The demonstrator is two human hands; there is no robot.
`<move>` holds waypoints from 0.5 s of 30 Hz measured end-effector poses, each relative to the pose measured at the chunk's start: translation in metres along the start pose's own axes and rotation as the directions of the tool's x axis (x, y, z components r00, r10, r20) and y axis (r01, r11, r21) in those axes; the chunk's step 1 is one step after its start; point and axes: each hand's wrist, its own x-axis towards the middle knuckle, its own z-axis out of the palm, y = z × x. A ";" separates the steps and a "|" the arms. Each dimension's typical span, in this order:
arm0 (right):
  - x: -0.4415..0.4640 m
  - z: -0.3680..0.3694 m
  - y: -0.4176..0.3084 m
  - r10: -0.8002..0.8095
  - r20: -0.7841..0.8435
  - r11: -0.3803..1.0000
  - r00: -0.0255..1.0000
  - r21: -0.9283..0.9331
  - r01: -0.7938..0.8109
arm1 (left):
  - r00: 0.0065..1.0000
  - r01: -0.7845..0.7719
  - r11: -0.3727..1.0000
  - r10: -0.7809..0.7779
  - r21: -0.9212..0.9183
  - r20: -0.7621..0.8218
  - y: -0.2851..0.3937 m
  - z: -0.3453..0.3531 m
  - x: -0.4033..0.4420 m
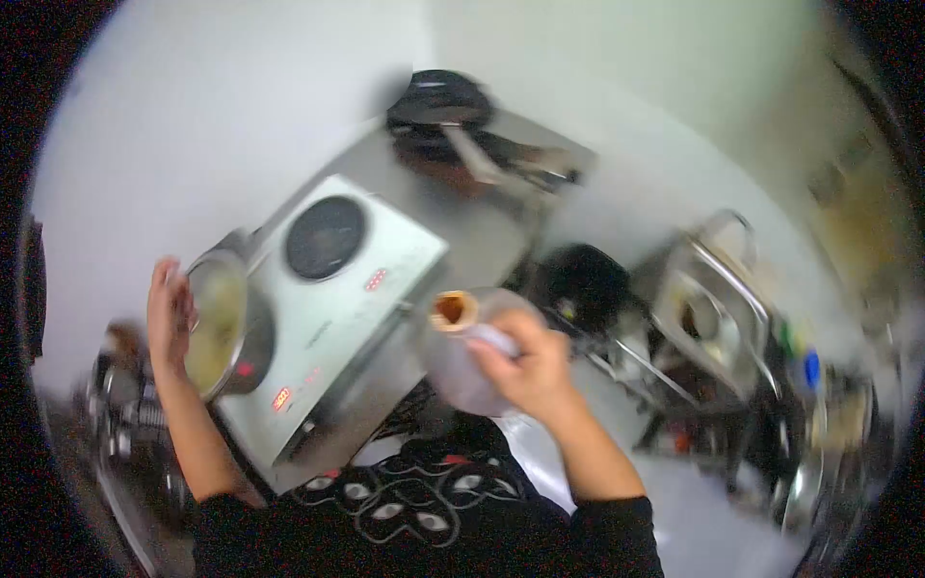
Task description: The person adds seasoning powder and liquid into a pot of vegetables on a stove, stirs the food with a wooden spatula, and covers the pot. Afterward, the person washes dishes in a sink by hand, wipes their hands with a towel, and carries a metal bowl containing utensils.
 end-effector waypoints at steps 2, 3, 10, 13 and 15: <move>-0.026 0.001 -0.006 -0.066 -0.051 0.992 0.997 -0.115 0.059 | 0.982 0.146 0.936 -0.098 -0.319 0.164 -0.014 0.066 -0.031; -0.042 0.000 -0.005 0.022 -0.042 0.996 0.999 -0.088 -0.026 | 0.931 0.130 0.951 -0.021 -0.279 0.364 -0.025 0.094 -0.045; -0.159 -0.056 -0.040 0.165 -0.286 0.967 0.944 -0.141 -0.212 | 0.436 -0.150 0.963 0.269 -0.225 0.859 -0.036 0.250 -0.159; -0.211 -0.075 -0.043 0.079 -0.411 0.956 0.908 -0.228 -0.186 | 0.136 -0.008 0.962 0.271 -0.273 0.953 -0.012 0.293 -0.226; -0.250 -0.093 -0.041 0.088 -0.465 0.936 0.881 -0.265 -0.233 | -0.158 -0.005 0.939 0.338 -0.343 0.928 -0.006 0.327 -0.271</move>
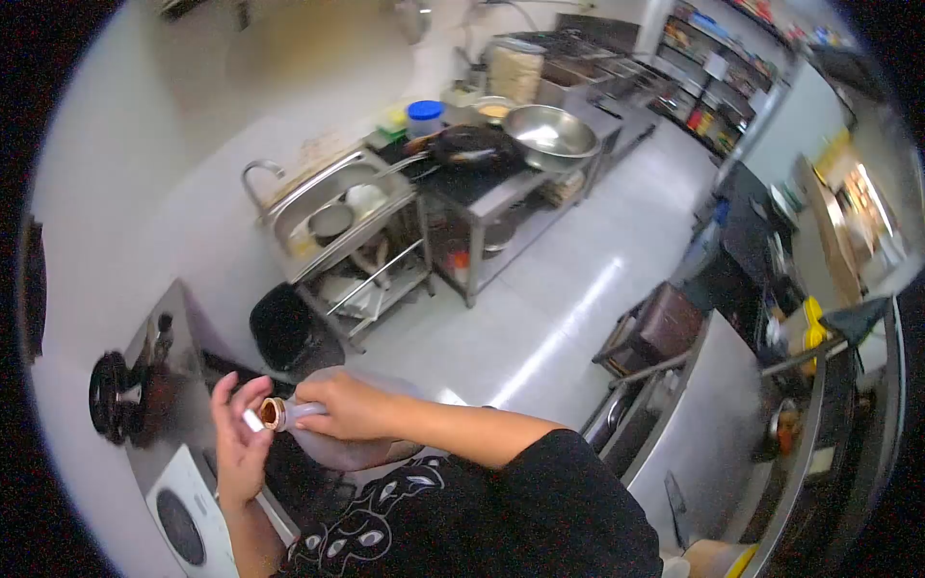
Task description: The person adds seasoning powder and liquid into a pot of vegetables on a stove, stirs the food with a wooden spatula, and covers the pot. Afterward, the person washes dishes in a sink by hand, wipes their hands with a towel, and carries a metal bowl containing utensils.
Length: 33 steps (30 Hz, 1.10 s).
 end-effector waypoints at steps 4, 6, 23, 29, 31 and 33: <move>-0.055 -0.085 0.026 0.117 -0.109 0.993 0.987 -0.012 -0.119 | 0.929 0.001 1.000 -0.001 0.000 0.369 0.000 0.090 0.078; -0.085 -0.130 0.037 0.224 -0.147 0.974 0.963 0.012 -0.225 | 0.866 0.020 0.999 -0.001 -0.032 0.500 -0.007 0.136 0.117; -0.260 -0.438 0.153 0.255 -0.692 0.816 0.675 -0.221 -0.535 | 0.567 -0.605 0.757 0.191 0.248 0.801 -0.032 0.495 0.351; -0.292 -0.546 0.201 0.361 -0.787 0.676 0.501 -0.149 -0.721 | 0.400 -0.466 0.785 -0.226 0.409 0.888 -0.047 0.635 0.476; -0.310 -0.580 0.221 0.444 -0.803 0.633 0.398 -0.034 -0.774 | 0.280 -0.535 0.792 -0.161 0.293 0.946 -0.052 0.687 0.512; -0.330 -0.615 0.230 0.458 -0.841 0.610 0.288 0.061 -0.790 | 0.121 -0.608 0.792 0.026 0.053 0.992 -0.063 0.741 0.536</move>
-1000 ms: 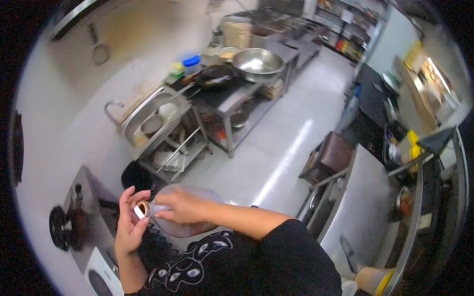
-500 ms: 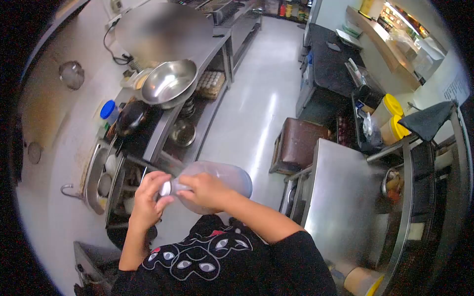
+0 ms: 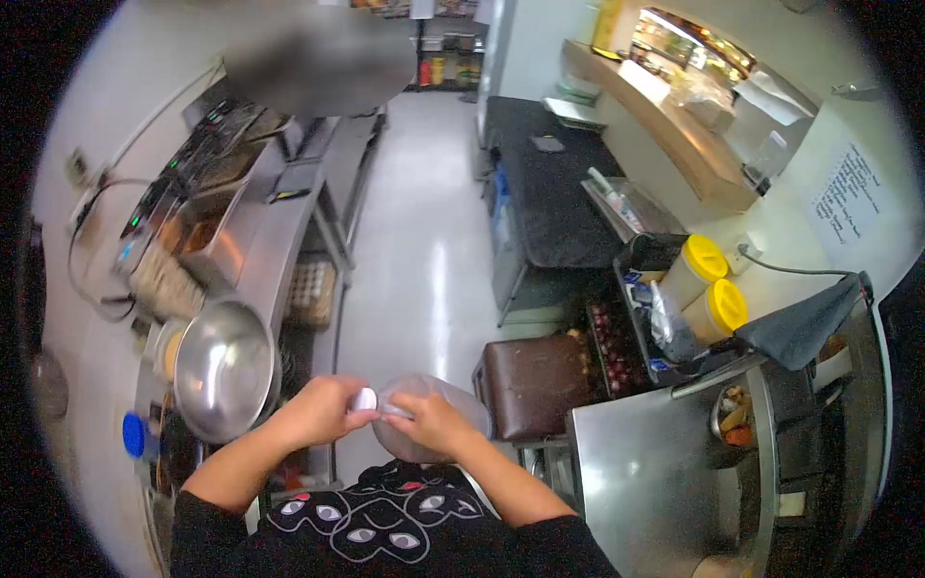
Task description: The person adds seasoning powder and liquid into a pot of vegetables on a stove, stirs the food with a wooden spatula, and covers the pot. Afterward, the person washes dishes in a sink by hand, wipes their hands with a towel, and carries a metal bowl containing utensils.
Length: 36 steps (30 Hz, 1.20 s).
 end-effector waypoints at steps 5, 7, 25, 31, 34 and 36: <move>0.054 -0.057 0.048 0.106 -0.270 0.993 0.957 -0.017 -0.115 | 0.981 -0.039 0.997 0.026 0.064 0.191 -0.015 -0.022 0.141; 0.083 -0.084 0.069 0.155 -0.291 0.982 0.944 -0.060 -0.180 | 0.974 -0.056 0.998 0.046 0.040 0.224 -0.029 -0.026 0.198; 0.503 -0.242 0.234 0.052 -0.061 0.995 0.997 -0.078 -0.057 | 0.987 0.159 0.985 -0.157 0.063 -0.035 -0.216 -0.167 0.541; 0.650 -0.294 0.262 0.065 -0.129 0.993 0.990 -0.092 -0.077 | 0.970 -0.227 0.965 0.235 -0.129 0.053 -0.297 -0.246 0.680; 0.713 -0.335 0.267 0.198 -0.089 0.979 0.976 -0.020 -0.201 | 0.839 -0.543 0.837 0.537 -0.071 -0.083 -0.315 -0.281 0.754; 0.751 -0.353 0.292 0.183 -0.167 0.977 0.969 -0.077 -0.198 | 0.972 -0.231 0.970 0.234 -0.071 0.035 -0.328 -0.297 0.805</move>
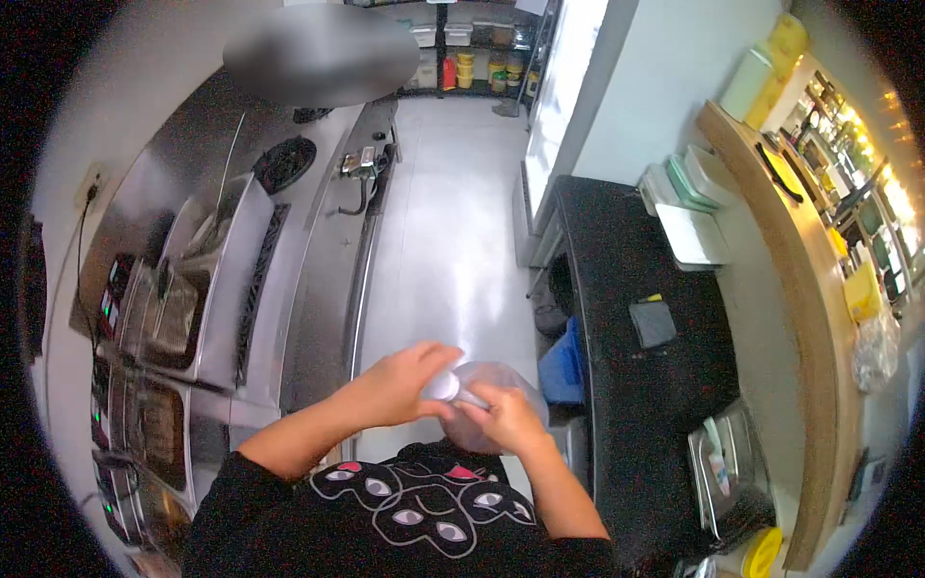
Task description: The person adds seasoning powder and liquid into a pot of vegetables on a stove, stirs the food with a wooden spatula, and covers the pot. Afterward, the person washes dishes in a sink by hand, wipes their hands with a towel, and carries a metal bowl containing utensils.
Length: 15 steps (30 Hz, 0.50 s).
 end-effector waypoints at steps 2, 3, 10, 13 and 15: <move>0.045 -0.010 0.017 -0.029 -0.038 1.000 0.999 -0.004 0.029 | 0.970 0.202 0.977 -0.209 0.063 0.127 -0.020 -0.018 0.048; 0.069 -0.015 0.024 -0.009 -0.055 1.000 0.998 0.023 0.010 | 0.947 0.230 0.966 -0.251 0.120 0.201 -0.028 -0.029 0.074; 0.291 -0.050 0.095 -0.178 0.062 0.983 0.982 0.060 0.175 | 0.974 -0.055 0.995 0.073 0.087 -0.216 -0.151 -0.105 0.226; 0.376 -0.061 0.102 -0.212 0.163 0.977 0.964 0.068 0.204 | 0.900 0.434 0.897 -0.428 0.081 -0.080 -0.183 -0.147 0.263; 0.434 -0.068 0.105 -0.295 0.164 0.955 0.941 0.090 0.283 | 0.863 0.504 0.862 -0.501 0.047 -0.067 -0.206 -0.165 0.291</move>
